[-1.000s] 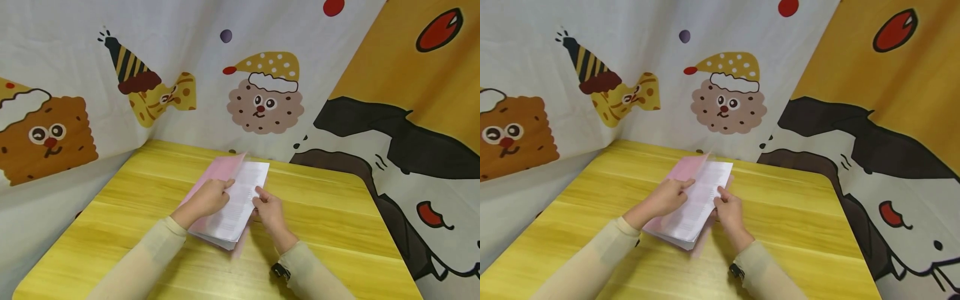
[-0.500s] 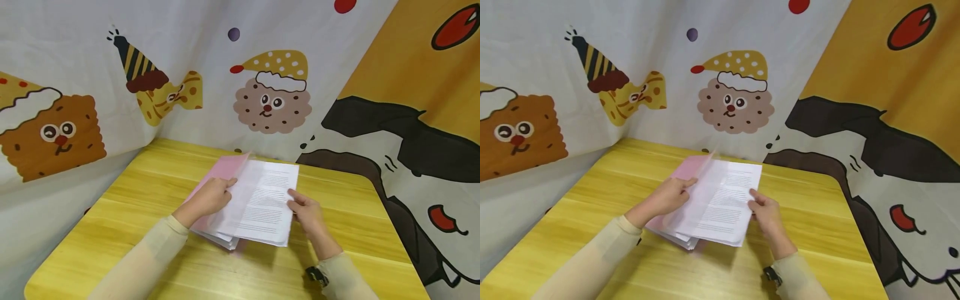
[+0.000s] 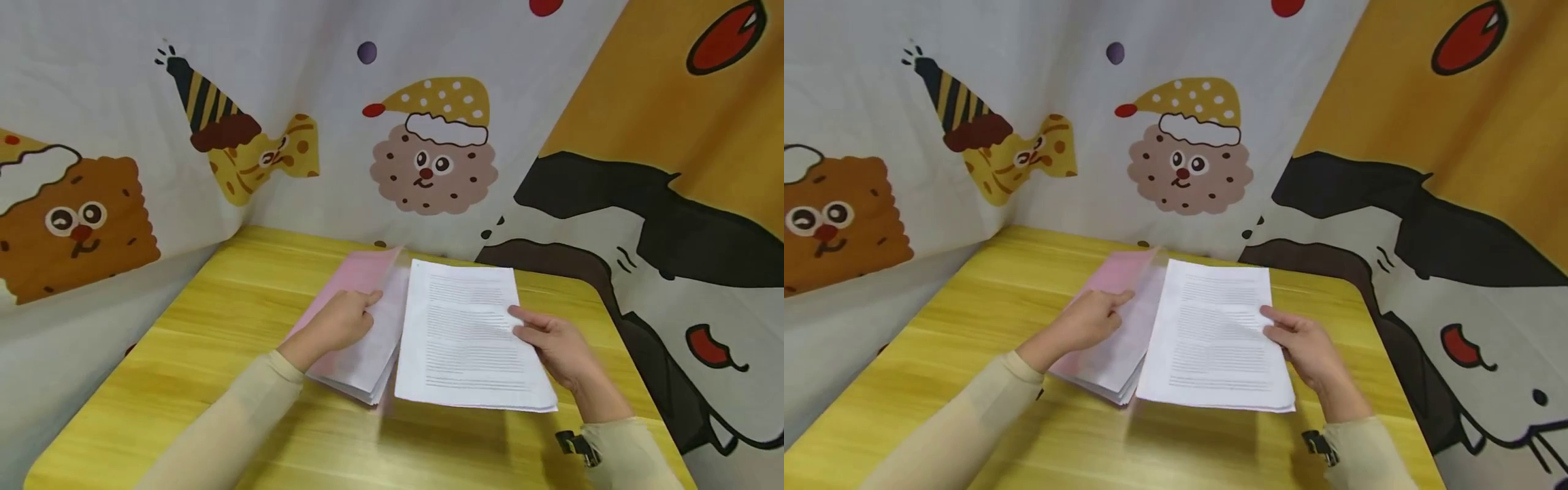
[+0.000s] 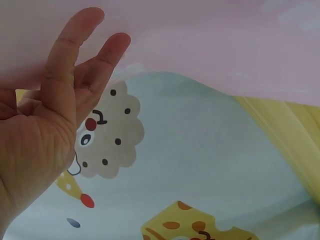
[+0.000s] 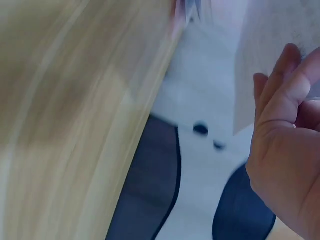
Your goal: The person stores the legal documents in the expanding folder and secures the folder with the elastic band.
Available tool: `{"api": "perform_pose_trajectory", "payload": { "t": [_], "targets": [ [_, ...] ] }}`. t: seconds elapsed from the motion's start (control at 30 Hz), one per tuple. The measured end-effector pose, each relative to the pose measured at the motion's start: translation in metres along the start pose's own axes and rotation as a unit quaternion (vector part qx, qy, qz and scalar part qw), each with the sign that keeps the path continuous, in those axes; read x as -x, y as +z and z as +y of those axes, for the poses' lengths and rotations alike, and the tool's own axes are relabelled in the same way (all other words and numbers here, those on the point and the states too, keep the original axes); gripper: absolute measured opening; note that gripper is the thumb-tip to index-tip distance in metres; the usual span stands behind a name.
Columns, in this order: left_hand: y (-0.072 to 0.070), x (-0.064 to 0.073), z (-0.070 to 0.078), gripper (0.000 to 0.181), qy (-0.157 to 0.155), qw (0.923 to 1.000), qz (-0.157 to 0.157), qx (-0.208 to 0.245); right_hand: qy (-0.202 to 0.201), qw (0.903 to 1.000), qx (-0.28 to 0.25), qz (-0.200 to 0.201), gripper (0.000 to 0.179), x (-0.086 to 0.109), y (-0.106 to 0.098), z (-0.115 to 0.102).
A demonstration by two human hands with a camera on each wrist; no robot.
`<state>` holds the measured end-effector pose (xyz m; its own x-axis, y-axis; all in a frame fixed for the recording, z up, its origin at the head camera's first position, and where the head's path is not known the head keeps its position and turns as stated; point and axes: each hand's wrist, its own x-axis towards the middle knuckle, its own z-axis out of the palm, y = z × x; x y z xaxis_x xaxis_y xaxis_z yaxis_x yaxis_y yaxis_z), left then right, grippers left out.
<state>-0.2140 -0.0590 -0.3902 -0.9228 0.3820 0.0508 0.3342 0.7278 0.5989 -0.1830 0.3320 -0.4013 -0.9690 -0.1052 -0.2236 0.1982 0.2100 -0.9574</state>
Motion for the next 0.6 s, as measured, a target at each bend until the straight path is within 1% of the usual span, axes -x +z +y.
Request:
{"api": "perform_pose_trajectory", "payload": {
  "t": [0.07,0.13,0.23,0.3,0.37,0.43,0.6],
  "targets": [
    [0.002,0.001,0.001,0.053,-0.011,0.9999,-0.006,0.008,-0.002,0.9997,0.025,-0.004,0.059,-0.014,0.015,-0.004],
    [0.004,0.002,0.002,0.054,-0.02,0.9994,-0.017,0.022,-0.001,0.9993,0.038,0.002,0.056,-0.027,0.028,-0.007],
    [0.008,0.002,0.004,0.054,-0.018,0.9995,-0.022,0.013,0.0,0.9985,0.05,0.022,0.052,-0.041,0.046,-0.012],
    [0.01,0.002,0.004,0.053,-0.012,0.9998,-0.015,0.0,-0.003,0.9978,0.053,0.039,0.05,-0.048,0.056,-0.013],
    [0.01,0.001,0.005,0.052,-0.003,0.9998,-0.004,-0.022,-0.005,0.9973,0.051,0.052,0.049,-0.052,0.065,-0.013],
    [0.01,0.001,0.005,0.052,0.0,0.9995,-0.001,-0.03,-0.008,0.9968,0.051,0.061,0.048,-0.054,0.072,-0.013],
    [0.007,0.001,0.006,0.053,-0.003,0.9997,-0.005,-0.025,-0.023,0.9952,0.048,0.082,0.047,-0.051,0.085,-0.013]
  ]
}}
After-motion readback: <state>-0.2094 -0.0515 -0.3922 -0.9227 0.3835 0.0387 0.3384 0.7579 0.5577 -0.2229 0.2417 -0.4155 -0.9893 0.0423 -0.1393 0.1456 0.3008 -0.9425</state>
